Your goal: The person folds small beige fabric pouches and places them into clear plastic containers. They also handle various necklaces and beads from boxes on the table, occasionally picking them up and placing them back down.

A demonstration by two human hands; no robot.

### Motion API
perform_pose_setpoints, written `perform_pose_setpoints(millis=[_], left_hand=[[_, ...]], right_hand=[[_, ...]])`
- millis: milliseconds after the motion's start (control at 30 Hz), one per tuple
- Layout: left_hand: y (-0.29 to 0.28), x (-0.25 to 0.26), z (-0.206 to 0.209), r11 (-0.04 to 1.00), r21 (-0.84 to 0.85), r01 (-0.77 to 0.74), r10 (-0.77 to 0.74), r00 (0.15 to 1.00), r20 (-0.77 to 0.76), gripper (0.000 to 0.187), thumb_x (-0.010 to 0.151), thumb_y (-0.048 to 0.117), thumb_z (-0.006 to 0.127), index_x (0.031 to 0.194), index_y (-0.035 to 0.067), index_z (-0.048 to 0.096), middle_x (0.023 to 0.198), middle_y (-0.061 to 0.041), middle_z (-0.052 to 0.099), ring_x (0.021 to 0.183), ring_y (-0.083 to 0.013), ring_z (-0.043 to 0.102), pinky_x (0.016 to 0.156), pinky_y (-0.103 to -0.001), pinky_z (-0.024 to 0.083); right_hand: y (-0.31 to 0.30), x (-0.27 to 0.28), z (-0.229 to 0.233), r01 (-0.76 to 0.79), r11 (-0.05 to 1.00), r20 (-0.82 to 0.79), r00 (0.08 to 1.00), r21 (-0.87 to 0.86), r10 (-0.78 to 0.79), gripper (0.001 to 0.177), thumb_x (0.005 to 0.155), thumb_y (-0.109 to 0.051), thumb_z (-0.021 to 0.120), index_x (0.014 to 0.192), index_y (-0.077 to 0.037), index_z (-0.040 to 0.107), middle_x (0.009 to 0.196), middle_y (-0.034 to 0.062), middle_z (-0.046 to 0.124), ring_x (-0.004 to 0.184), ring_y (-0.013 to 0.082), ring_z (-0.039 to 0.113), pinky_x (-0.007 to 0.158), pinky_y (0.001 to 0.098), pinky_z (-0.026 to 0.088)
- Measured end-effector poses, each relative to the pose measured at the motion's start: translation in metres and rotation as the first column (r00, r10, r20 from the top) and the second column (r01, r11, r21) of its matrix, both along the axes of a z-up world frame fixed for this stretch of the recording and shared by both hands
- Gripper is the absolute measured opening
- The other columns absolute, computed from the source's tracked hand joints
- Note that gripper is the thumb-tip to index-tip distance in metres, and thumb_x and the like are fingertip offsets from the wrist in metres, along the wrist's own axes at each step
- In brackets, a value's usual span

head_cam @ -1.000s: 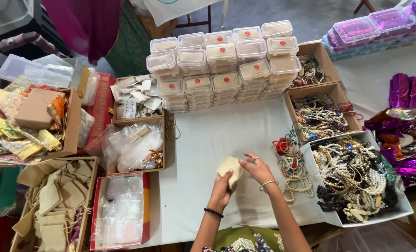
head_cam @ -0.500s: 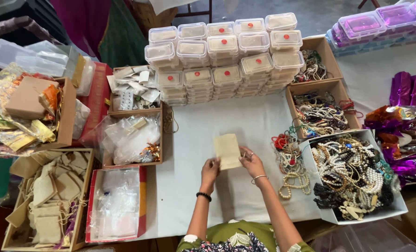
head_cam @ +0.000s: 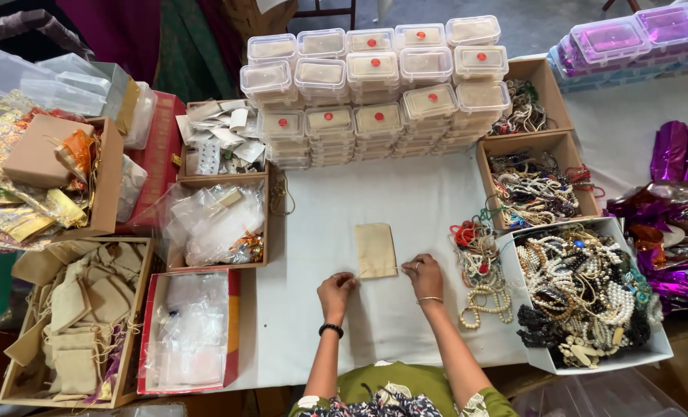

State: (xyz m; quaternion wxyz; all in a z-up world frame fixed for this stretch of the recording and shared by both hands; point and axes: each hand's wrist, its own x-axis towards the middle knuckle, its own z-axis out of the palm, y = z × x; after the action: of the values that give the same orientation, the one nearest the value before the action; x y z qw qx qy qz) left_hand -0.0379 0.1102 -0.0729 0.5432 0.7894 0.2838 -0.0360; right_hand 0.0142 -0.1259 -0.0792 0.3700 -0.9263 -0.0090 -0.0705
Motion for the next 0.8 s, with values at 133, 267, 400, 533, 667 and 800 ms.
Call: perform_pose_setpoints(millis=[133, 267, 400, 533, 667, 800], left_hand=[[0.004, 0.010, 0.032, 0.997, 0.075, 0.027, -0.027, 1.000, 0.001, 0.019, 0.087, 0.015, 0.075, 0.103, 0.005, 0.080, 0.097, -0.011, 0.082, 0.083, -0.0189, 0.077, 0.080, -0.031, 0.059], [-0.003, 0.026, 0.053, 0.978, 0.187, 0.094, -0.124, 0.980, 0.158, 0.017, 0.086, 0.012, 0.076, 0.100, 0.005, 0.077, 0.096, -0.013, 0.077, 0.083, -0.0238, 0.075, 0.077, -0.034, 0.058], [-0.017, 0.043, 0.020, 0.850, 0.381, 0.364, -0.483, 0.827, 0.287, 0.022, 0.079, 0.001, 0.071, 0.100, 0.005, 0.077, 0.095, -0.013, 0.073, 0.086, -0.0298, 0.071, 0.075, -0.038, 0.058], [-0.030, 0.047, 0.029, 0.741, 0.530, 0.413, -0.601, 0.760, 0.248, 0.026, 0.078, 0.000, 0.072, 0.102, 0.008, 0.076, 0.092, -0.013, 0.074, 0.090, -0.0322, 0.069, 0.077, -0.042, 0.055], [-0.034, 0.042, 0.064, 0.884, 0.215, 0.415, -0.445, 0.888, 0.115, 0.056, 0.085, -0.008, 0.062, 0.137, 0.013, 0.060, 0.108, -0.013, 0.069, 0.091, -0.0277, 0.069, 0.080, -0.037, 0.058], [-0.034, 0.038, 0.072, 0.934, 0.072, 0.351, -0.357, 0.926, 0.123, 0.067, 0.083, -0.012, 0.059, 0.143, 0.016, 0.053, 0.132, -0.010, 0.061, 0.094, -0.0260, 0.070, 0.086, -0.034, 0.060]], right_hand=[[-0.006, 0.012, 0.002, -0.074, 0.997, 0.050, 0.996, -0.037, 0.075, 0.010, 0.074, -0.014, 0.081, 0.084, -0.014, 0.081, 0.093, 0.0080, 0.073, 0.090, 0.0293, 0.068, 0.084, 0.0424, 0.055], [0.016, 0.016, 0.024, -0.124, 0.986, -0.140, 0.984, -0.111, 0.108, 0.008, 0.087, -0.015, 0.070, 0.090, -0.012, 0.077, 0.098, 0.0094, 0.073, 0.092, 0.0322, 0.068, 0.082, 0.0439, 0.056], [0.042, 0.018, 0.039, -0.213, 0.954, -0.175, 0.968, -0.213, 0.177, 0.011, 0.087, -0.017, 0.069, 0.095, -0.013, 0.076, 0.097, 0.0104, 0.070, 0.091, 0.0334, 0.068, 0.081, 0.0457, 0.056], [0.049, 0.022, 0.014, -0.259, 0.938, -0.119, 0.964, -0.232, 0.237, 0.016, 0.081, -0.011, 0.067, 0.092, -0.015, 0.077, 0.096, 0.0095, 0.069, 0.093, 0.0331, 0.068, 0.080, 0.0465, 0.056], [0.048, 0.024, 0.025, -0.252, 0.968, -0.284, 0.926, 0.026, 0.248, 0.048, 0.074, -0.006, 0.077, 0.121, -0.014, 0.071, 0.093, 0.0110, 0.075, 0.084, 0.0230, 0.072, 0.078, 0.0363, 0.059], [0.037, 0.026, 0.009, -0.132, 0.933, -0.403, 0.875, 0.335, 0.269, 0.064, 0.076, 0.010, 0.066, 0.136, -0.011, 0.067, 0.093, 0.0130, 0.078, 0.073, 0.0078, 0.065, 0.073, 0.0224, 0.058]])
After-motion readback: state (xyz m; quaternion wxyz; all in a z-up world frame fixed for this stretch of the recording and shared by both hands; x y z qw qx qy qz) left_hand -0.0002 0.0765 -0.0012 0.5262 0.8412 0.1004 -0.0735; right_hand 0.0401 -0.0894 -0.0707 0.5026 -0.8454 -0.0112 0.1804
